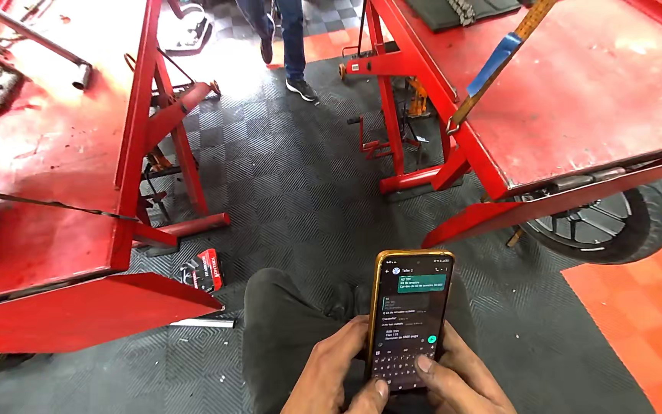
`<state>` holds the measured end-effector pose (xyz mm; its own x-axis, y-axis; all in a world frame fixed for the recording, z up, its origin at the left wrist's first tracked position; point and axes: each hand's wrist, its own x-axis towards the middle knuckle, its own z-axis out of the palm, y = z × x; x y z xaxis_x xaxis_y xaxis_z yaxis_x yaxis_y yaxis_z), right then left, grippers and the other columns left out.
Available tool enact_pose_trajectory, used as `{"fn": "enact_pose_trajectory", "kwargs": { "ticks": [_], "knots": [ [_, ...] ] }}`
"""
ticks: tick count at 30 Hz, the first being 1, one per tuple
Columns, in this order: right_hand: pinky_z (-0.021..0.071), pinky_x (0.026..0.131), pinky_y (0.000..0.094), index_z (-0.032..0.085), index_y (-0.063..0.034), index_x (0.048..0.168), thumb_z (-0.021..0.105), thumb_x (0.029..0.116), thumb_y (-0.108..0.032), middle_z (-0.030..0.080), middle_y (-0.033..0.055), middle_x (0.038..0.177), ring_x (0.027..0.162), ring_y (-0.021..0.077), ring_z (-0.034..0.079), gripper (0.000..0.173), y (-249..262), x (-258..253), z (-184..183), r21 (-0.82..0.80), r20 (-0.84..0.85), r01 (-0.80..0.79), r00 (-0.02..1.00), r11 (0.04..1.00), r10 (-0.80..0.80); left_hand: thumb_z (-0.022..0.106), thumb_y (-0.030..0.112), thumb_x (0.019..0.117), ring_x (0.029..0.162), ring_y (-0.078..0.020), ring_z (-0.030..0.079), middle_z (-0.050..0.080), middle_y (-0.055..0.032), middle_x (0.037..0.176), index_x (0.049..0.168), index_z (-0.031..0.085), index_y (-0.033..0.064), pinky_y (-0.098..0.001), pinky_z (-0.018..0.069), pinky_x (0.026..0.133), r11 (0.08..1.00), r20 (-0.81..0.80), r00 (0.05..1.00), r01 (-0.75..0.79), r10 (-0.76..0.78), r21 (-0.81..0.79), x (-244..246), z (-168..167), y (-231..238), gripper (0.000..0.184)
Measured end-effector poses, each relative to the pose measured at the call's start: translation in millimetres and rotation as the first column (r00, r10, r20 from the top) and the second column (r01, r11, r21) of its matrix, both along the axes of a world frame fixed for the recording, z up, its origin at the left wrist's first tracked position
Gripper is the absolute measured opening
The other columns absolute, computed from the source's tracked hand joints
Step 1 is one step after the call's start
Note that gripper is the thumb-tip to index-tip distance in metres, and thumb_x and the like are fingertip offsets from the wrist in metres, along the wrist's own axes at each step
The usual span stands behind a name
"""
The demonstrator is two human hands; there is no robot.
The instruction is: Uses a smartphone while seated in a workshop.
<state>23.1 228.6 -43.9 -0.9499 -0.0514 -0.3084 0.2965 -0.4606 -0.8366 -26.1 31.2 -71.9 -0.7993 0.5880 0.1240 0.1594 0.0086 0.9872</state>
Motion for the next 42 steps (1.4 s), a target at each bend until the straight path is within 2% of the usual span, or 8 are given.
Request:
{"fn": "enact_pose_trajectory", "kwargs": {
  "ticks": [9,19,25,29,33,36,39,42],
  "knots": [
    [0.0608,0.092,0.0501,0.037,0.0035,0.137,0.046,0.0965,0.009,0.066,0.0171,0.123,0.108,0.0282,0.070,0.042,-0.6,-0.8,-0.3,-0.013,-0.010,-0.012,1.000,1.000,0.012,0.055,0.024,0.1021,0.116,-0.0158,0.065,0.061,-0.0161,0.133,0.134,0.055,-0.0074,-0.0357,0.0591,0.097,1.000,0.004,1.000,0.001,-0.001,0.010,0.1,-2.6,-1.2,0.045],
    [0.0606,0.094,0.0452,0.037,0.0048,0.136,0.055,0.0935,0.012,0.067,0.0167,0.121,0.108,0.0260,0.070,0.047,-3.5,-2.4,2.6,0.031,-0.004,-0.007,1.000,1.000,0.007,0.061,0.019,0.0976,0.117,-0.0164,0.065,0.061,-0.0163,0.134,0.134,0.055,-0.0068,-0.0363,0.0592,0.098,1.000,-0.009,1.000,0.005,-0.005,0.013,-0.6,-1.6,-1.0,0.045],
    [0.0614,0.093,0.0438,0.041,0.0046,0.136,0.053,0.0993,0.006,0.069,0.0156,0.120,0.106,0.0249,0.072,0.038,-6.3,-3.2,5.9,0.087,0.035,0.019,0.999,0.996,-0.022,0.063,0.020,0.0969,0.119,-0.0161,0.064,0.060,-0.0160,0.136,0.134,0.056,-0.0061,-0.0359,0.0587,0.099,1.000,-0.015,1.000,0.015,-0.015,-0.005,-0.7,-0.7,-1.3,0.046],
    [0.0601,0.095,0.0450,0.038,0.0049,0.137,0.052,0.0975,0.008,0.067,0.0162,0.123,0.109,0.0253,0.070,0.042,-3.1,-2.1,1.0,0.050,-0.018,-0.004,1.000,0.999,0.005,0.063,0.022,0.0968,0.118,-0.0157,0.065,0.060,-0.0166,0.135,0.134,0.054,-0.0072,-0.0353,0.0590,0.097,1.000,-0.014,1.000,0.022,-0.022,0.006,-1.7,-2.5,-2.0,0.048],
    [0.0603,0.093,0.0458,0.042,0.0039,0.135,0.047,0.0944,0.010,0.067,0.0155,0.122,0.108,0.0247,0.070,0.042,-0.3,-0.7,0.7,0.040,-0.014,-0.021,1.000,0.999,0.022,0.061,0.029,0.0985,0.116,-0.0141,0.065,0.063,-0.0147,0.131,0.138,0.050,-0.0079,-0.0355,0.0588,0.097,1.000,0.005,1.000,0.018,-0.018,0.024,-1.1,-5.4,-3.8,0.055],
    [0.0603,0.092,0.0469,0.044,0.0047,0.135,0.044,0.0957,0.010,0.067,0.0161,0.121,0.107,0.0255,0.070,0.039,0.8,-0.5,-0.2,0.036,-0.009,-0.026,1.000,0.999,0.026,0.061,0.030,0.0985,0.114,-0.0134,0.066,0.065,-0.0132,0.127,0.138,0.050,-0.0074,-0.0353,0.0589,0.096,0.999,0.011,1.000,0.010,-0.011,0.031,-0.3,-6.1,-3.6,0.056],
    [0.0601,0.093,0.0478,0.043,0.0052,0.134,0.046,0.0984,0.007,0.067,0.0169,0.121,0.108,0.0266,0.070,0.036,-0.1,-0.9,-1.3,0.029,-0.016,-0.018,1.000,0.999,0.018,0.061,0.030,0.0986,0.115,-0.0145,0.066,0.064,-0.0135,0.129,0.137,0.051,-0.0067,-0.0363,0.0588,0.097,1.000,0.006,1.000,0.017,-0.017,0.022,0.1,-5.7,-3.4,0.055],
    [0.0612,0.091,0.0474,0.043,0.0047,0.134,0.046,0.0952,0.010,0.068,0.0162,0.120,0.106,0.0261,0.071,0.040,-0.8,-1.2,0.0,0.040,0.004,-0.015,1.000,0.999,0.014,0.061,0.031,0.0985,0.115,-0.0142,0.065,0.064,-0.0139,0.129,0.137,0.051,-0.0068,-0.0360,0.0583,0.098,1.000,-0.006,1.000,0.015,-0.015,0.010,-0.2,-4.6,-3.6,0.055]
  ]
}}
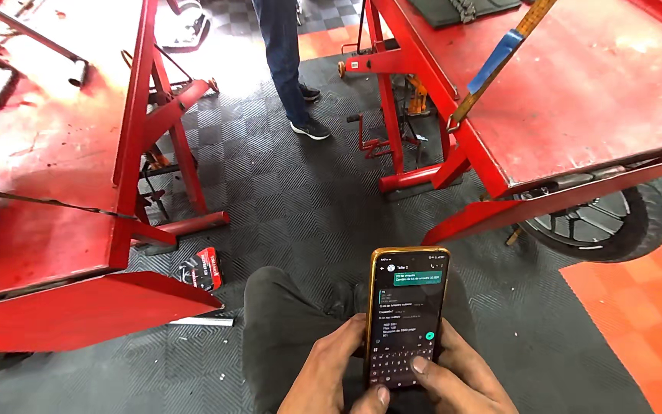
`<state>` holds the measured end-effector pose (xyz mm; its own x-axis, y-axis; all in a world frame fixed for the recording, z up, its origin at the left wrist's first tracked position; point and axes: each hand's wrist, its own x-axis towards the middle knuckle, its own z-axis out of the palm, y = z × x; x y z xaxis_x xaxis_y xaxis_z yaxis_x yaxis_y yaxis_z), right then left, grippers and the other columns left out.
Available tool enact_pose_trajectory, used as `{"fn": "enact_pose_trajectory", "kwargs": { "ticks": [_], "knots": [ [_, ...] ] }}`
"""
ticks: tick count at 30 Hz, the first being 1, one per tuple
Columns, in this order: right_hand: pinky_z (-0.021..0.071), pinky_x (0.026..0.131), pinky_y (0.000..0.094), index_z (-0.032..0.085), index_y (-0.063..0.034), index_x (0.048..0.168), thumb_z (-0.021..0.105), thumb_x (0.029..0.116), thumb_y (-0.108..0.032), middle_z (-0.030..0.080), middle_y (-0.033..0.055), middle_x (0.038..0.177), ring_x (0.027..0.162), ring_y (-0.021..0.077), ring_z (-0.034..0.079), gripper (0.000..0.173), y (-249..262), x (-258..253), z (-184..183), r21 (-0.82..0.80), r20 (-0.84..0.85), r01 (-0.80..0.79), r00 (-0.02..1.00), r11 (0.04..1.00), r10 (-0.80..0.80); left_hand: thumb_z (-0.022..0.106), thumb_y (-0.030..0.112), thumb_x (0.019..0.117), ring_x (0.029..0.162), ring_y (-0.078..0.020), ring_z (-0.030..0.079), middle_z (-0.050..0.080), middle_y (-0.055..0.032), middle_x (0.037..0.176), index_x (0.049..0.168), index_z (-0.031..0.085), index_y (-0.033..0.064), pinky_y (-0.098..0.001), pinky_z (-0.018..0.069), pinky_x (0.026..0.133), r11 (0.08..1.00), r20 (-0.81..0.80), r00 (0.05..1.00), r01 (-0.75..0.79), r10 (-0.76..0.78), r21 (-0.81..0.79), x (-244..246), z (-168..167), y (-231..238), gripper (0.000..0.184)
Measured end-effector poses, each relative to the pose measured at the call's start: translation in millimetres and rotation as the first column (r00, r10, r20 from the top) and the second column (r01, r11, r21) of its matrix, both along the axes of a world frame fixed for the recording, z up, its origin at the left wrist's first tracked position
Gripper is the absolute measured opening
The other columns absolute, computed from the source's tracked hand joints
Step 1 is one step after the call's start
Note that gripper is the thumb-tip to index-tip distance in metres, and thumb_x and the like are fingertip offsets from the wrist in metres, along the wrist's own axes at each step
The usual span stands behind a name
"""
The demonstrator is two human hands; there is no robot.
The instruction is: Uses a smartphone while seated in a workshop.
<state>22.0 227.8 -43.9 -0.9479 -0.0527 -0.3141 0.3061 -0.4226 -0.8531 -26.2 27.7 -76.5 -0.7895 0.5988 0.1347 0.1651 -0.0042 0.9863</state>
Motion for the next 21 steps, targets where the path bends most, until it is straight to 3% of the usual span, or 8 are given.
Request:
{"fn": "enact_pose_trajectory", "kwargs": {
  "ticks": [3,8,11,13,15,21],
  "knots": [
    [0.0606,0.091,0.0482,0.046,0.0047,0.133,0.044,0.0928,0.012,0.068,0.0160,0.119,0.106,0.0259,0.070,0.041,2.8,0.2,-0.2,-0.031,0.001,-0.028,1.000,0.999,0.028,0.062,0.031,0.0981,0.114,-0.0125,0.065,0.065,-0.0131,0.126,0.138,0.050,-0.0079,-0.0347,0.0578,0.098,1.000,0.016,1.000,-0.014,0.013,0.018,0.5,-0.3,-1.4,0.057],
    [0.0565,0.097,0.0510,0.051,0.0043,0.134,0.038,0.0970,0.005,0.067,0.0169,0.122,0.111,0.0265,0.068,0.039,9.2,-2.2,-1.4,-0.154,0.018,-0.076,0.997,0.985,0.080,0.059,0.036,0.1007,0.118,-0.0143,0.065,0.065,-0.0127,0.129,0.142,0.044,-0.0080,-0.0376,0.0562,0.102,0.996,0.064,0.998,-0.023,0.018,0.082,1.6,-3.1,-6.1,0.062],
    [0.0565,0.098,0.0493,0.050,0.0036,0.134,0.049,0.0945,0.009,0.068,0.0159,0.123,0.112,0.0256,0.068,0.040,9.6,-1.9,-1.0,-0.163,-0.021,-0.112,0.994,0.980,0.110,0.045,0.044,0.1074,0.118,-0.0141,0.064,0.065,-0.0121,0.128,0.142,0.047,-0.0057,-0.0368,0.0551,0.103,0.989,0.042,0.999,-0.038,0.032,0.143,0.7,-7.0,-6.0,0.061],
    [0.0558,0.100,0.0481,0.044,0.0058,0.137,0.056,0.0893,0.015,0.066,0.0175,0.125,0.114,0.0268,0.067,0.050,9.4,-2.0,-0.6,-0.154,-0.053,-0.138,0.990,0.978,0.131,0.033,0.041,0.1109,0.120,-0.0110,0.062,0.065,-0.0096,0.130,0.142,0.050,-0.0030,-0.0340,0.0512,0.107,0.981,0.034,0.998,-0.061,0.056,0.185,0.0,-8.3,-5.2,0.056],
    [0.0562,0.100,0.0474,0.042,0.0061,0.137,0.057,0.0861,0.019,0.066,0.0178,0.126,0.114,0.0270,0.068,0.055,6.9,-1.6,0.7,-0.130,-0.051,-0.135,0.990,0.982,0.130,0.030,0.039,0.1117,0.122,-0.0097,0.060,0.065,-0.0083,0.132,0.142,0.051,-0.0021,-0.0327,0.0488,0.109,0.975,0.041,0.997,-0.070,0.063,0.210,0.0,-7.9,-5.4,0.055],
    [0.0570,0.099,0.0470,0.044,0.0055,0.136,0.056,0.0864,0.020,0.067,0.0166,0.124,0.113,0.0258,0.068,0.053,4.9,-0.2,-0.1,-0.113,-0.051,-0.103,0.994,0.988,0.098,0.057,0.040,0.1019,0.119,-0.0156,0.064,0.063,-0.0135,0.132,0.144,0.046,-0.0057,-0.0380,0.0569,0.101,0.992,0.036,0.999,0.000,-0.005,0.129,0.6,-4.7,-9.4,0.063]
  ]
}}
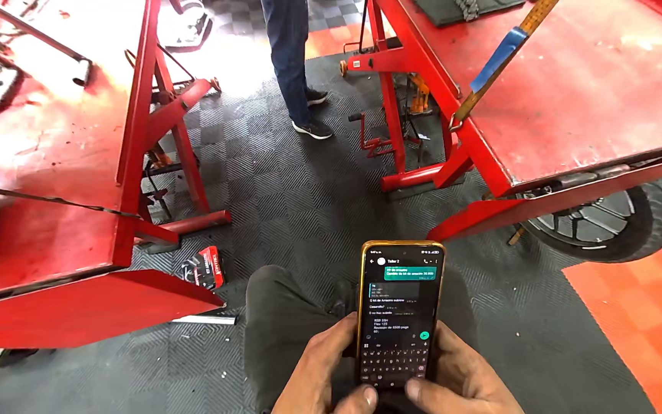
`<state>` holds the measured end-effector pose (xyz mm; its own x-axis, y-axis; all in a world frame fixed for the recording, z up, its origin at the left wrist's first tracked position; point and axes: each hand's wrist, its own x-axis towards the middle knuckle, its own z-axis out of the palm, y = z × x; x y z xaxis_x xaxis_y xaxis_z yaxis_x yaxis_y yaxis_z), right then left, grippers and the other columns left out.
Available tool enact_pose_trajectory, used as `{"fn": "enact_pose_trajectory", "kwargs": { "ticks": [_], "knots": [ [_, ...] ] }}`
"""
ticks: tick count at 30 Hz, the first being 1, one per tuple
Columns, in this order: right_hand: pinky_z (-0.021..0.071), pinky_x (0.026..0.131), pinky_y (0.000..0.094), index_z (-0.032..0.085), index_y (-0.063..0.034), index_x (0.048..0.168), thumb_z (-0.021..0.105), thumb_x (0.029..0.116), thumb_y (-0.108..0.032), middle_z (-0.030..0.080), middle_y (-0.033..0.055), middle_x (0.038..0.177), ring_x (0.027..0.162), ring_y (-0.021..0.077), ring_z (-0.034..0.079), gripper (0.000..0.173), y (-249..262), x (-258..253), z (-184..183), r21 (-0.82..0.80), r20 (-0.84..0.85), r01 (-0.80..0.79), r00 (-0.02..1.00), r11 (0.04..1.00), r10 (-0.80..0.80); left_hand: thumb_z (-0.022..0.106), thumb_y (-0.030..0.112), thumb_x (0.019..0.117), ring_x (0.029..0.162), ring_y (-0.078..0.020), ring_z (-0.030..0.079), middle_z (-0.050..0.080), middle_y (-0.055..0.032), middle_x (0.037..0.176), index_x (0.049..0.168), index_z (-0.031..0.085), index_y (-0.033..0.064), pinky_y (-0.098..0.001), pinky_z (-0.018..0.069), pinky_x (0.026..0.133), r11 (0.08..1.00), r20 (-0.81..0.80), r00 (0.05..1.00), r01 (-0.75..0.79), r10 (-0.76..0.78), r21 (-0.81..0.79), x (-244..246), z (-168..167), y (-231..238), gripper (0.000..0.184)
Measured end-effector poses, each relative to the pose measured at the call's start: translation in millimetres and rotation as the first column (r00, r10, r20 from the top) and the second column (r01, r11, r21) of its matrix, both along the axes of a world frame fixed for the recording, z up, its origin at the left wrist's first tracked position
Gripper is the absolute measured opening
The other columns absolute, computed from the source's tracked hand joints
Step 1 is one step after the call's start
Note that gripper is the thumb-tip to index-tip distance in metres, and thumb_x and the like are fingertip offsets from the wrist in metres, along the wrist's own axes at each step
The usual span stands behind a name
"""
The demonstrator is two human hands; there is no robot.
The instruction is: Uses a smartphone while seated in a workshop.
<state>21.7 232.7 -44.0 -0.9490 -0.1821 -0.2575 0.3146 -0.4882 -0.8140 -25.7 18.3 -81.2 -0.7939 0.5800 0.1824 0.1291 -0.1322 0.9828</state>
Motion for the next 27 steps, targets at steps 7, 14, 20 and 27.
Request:
{"fn": "enact_pose_trajectory", "kwargs": {
  "ticks": [7,14,20,27],
  "knots": [
    [0.0562,0.101,0.0473,0.043,0.0074,0.136,0.057,0.0859,0.020,0.066,0.0191,0.126,0.115,0.0276,0.068,0.053,1.8,0.0,1.3,-0.019,-0.010,-0.011,1.000,1.000,0.010,0.060,0.019,0.0986,0.115,-0.0140,0.066,0.064,-0.0128,0.129,0.140,0.049,-0.0059,-0.0357,0.0588,0.098,0.998,-0.009,1.000,0.030,-0.030,-0.048,-3.1,2.7,-2.7,0.050],
    [0.0577,0.098,0.0464,0.045,0.0064,0.135,0.055,0.0898,0.015,0.068,0.0176,0.123,0.111,0.0259,0.069,0.047,0.9,0.2,2.8,0.033,0.014,0.011,1.000,0.999,-0.012,0.059,0.038,0.0999,0.117,-0.0136,0.065,0.064,-0.0135,0.130,0.142,0.046,-0.0072,-0.0357,0.0579,0.099,0.997,0.000,0.999,0.041,-0.041,-0.066,-1.9,4.0,-1.6,0.063],
    [0.0593,0.095,0.0455,0.048,0.0068,0.133,0.051,0.0942,0.011,0.069,0.0165,0.120,0.108,0.0248,0.070,0.039,-3.1,2.1,0.1,0.112,0.013,0.063,0.998,0.992,-0.065,0.058,0.034,0.1008,0.115,-0.0121,0.065,0.065,-0.0117,0.126,0.141,0.046,-0.0070,-0.0349,0.0575,0.099,0.995,0.001,1.000,-0.005,0.006,-0.104,2.5,2.2,4.2,0.059],
    [0.0601,0.090,0.0431,0.052,0.0055,0.132,0.042,0.0956,0.006,0.069,0.0149,0.116,0.103,0.0224,0.070,0.038,1.1,1.4,-0.1,0.112,0.011,0.074,0.997,0.991,-0.076,0.051,0.040,0.1046,0.112,-0.0124,0.067,0.067,-0.0118,0.123,0.139,0.047,-0.0090,-0.0346,0.0582,0.097,0.996,0.028,0.997,-0.068,0.070,-0.049,6.4,0.4,12.8,0.060]
  ]
}}
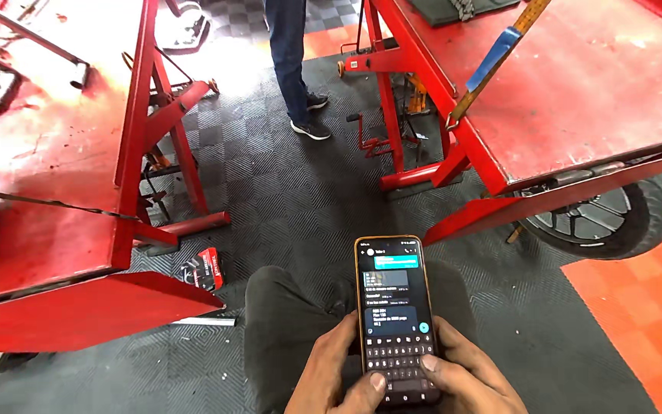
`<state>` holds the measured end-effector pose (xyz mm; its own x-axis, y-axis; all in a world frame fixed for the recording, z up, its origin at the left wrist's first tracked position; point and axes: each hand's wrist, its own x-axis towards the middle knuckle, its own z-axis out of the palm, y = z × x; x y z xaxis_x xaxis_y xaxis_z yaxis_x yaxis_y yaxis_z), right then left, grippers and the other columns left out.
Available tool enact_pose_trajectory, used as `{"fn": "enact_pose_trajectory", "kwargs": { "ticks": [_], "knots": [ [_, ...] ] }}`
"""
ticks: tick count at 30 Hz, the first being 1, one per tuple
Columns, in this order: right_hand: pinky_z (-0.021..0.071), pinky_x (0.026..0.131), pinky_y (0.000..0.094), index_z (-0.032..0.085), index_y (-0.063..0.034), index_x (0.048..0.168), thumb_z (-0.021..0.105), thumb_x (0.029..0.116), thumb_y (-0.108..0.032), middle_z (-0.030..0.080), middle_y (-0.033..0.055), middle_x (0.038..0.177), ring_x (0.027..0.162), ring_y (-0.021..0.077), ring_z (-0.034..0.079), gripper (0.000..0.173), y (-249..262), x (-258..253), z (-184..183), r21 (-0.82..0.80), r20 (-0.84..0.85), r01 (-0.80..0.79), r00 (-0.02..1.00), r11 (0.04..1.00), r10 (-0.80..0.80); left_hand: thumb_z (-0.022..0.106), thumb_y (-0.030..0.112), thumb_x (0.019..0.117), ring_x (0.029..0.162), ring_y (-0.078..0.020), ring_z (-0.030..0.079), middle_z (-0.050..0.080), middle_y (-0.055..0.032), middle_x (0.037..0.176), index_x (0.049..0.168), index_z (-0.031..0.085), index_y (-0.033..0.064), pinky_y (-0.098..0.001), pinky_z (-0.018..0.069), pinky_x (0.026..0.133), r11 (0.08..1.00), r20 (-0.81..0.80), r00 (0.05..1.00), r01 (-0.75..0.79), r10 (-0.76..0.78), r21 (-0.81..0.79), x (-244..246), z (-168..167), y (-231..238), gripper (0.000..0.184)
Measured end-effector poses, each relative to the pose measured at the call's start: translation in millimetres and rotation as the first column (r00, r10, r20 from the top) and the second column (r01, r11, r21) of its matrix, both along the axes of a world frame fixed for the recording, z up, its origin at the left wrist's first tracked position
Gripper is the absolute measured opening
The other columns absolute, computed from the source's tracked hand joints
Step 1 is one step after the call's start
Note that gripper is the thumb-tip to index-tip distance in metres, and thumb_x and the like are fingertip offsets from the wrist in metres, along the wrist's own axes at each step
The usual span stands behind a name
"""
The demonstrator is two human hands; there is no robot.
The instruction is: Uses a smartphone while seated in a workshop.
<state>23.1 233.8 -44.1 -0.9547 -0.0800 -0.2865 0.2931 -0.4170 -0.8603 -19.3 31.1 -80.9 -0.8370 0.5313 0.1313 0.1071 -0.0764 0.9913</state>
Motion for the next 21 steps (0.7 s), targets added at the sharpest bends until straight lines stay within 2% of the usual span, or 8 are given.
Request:
{"fn": "enact_pose_trajectory", "kwargs": {
  "ticks": [4,7,9,12,13,16,19,21],
  "knots": [
    [0.0585,0.095,0.0463,0.051,0.0042,0.134,0.045,0.0981,0.006,0.068,0.0156,0.120,0.108,0.0243,0.069,0.036,3.5,-1.0,0.9,-0.017,-0.022,-0.028,0.999,0.999,0.028,0.041,0.048,0.1077,0.119,-0.0142,0.063,0.064,-0.0131,0.130,0.143,0.046,-0.0071,-0.0362,0.0547,0.103,0.995,-0.045,0.999,0.035,-0.031,0.089,-2.5,-5.8,-3.4,0.066],
    [0.0577,0.098,0.0467,0.047,0.0017,0.137,0.046,0.1010,0.005,0.067,0.0138,0.123,0.111,0.0235,0.068,0.036,6.5,-3.0,-1.2,-0.027,-0.049,-0.064,0.997,0.998,0.063,0.032,0.040,0.1113,0.124,-0.0107,0.059,0.064,-0.0094,0.133,0.139,0.055,-0.0010,-0.0337,0.0474,0.111,0.992,-0.084,0.996,0.021,-0.011,0.126,-6.1,-5.7,-5.2,0.055],
    [0.0587,0.096,0.0498,0.043,0.0011,0.140,0.044,0.1030,0.003,0.065,0.0152,0.126,0.112,0.0269,0.068,0.037,7.7,-3.7,-0.1,-0.045,-0.035,-0.104,0.994,0.994,0.103,0.031,0.030,0.1115,0.122,-0.0111,0.061,0.066,-0.0094,0.130,0.135,0.059,-0.0009,-0.0337,0.0481,0.110,0.991,-0.086,0.996,-0.015,0.027,0.129,-6.4,-5.8,-4.1,0.048],
    [0.0643,0.079,0.0560,0.042,-0.0007,0.140,0.044,0.1050,0.001,0.064,0.0184,0.126,0.106,0.0345,0.071,0.035,7.8,-6.6,5.3,-0.096,0.015,-0.126,0.992,0.987,0.128,0.033,0.026,0.1113,0.121,-0.0105,0.061,0.066,-0.0088,0.129,0.135,0.059,-0.0010,-0.0331,0.0491,0.109,0.991,-0.068,0.995,-0.057,0.066,0.124,-5.1,-7.5,-1.4,0.044],
    [0.0643,0.079,0.0559,0.042,-0.0005,0.141,0.045,0.1048,0.001,0.064,0.0188,0.127,0.106,0.0349,0.071,0.036,8.6,-7.2,6.4,-0.120,0.017,-0.139,0.990,0.983,0.142,0.033,0.026,0.1113,0.120,-0.0100,0.062,0.067,-0.0084,0.129,0.135,0.059,-0.0011,-0.0326,0.0495,0.108,0.989,-0.060,0.995,-0.078,0.086,0.123,-3.7,-8.1,-0.4,0.044],
    [0.0618,0.085,0.0591,0.040,0.0022,0.141,0.045,0.1014,0.003,0.061,0.0225,0.132,0.111,0.0384,0.068,0.040,11.4,-9.0,6.6,-0.211,0.019,-0.157,0.986,0.965,0.165,0.032,0.025,0.1111,0.119,-0.0113,0.063,0.067,-0.0102,0.128,0.135,0.058,-0.0037,-0.0330,0.0501,0.108,0.987,-0.036,0.993,-0.108,0.113,0.120,-2.0,-9.2,1.1,0.045],
    [0.0606,0.086,0.0601,0.039,-0.0001,0.133,0.040,0.0969,0.007,0.062,0.0238,0.130,0.111,0.0396,0.069,0.037,10.7,-9.5,6.4,-0.268,0.063,-0.111,0.989,0.957,0.133,0.031,0.023,0.1108,0.118,-0.0113,0.063,0.068,-0.0102,0.126,0.135,0.058,-0.0045,-0.0326,0.0504,0.107,0.984,-0.015,0.993,-0.112,0.115,0.137,-2.6,-9.9,1.6,0.045],
    [0.0611,0.085,0.0596,0.038,-0.0001,0.131,0.038,0.0971,0.008,0.062,0.0245,0.130,0.110,0.0399,0.069,0.035,9.7,-9.6,6.8,-0.275,0.081,-0.090,0.990,0.957,0.116,0.031,0.022,0.1105,0.117,-0.0116,0.063,0.068,-0.0105,0.125,0.134,0.057,-0.0053,-0.0325,0.0511,0.106,0.984,-0.013,0.994,-0.109,0.112,0.138,-3.1,-9.7,1.9,0.045]
  ]
}}
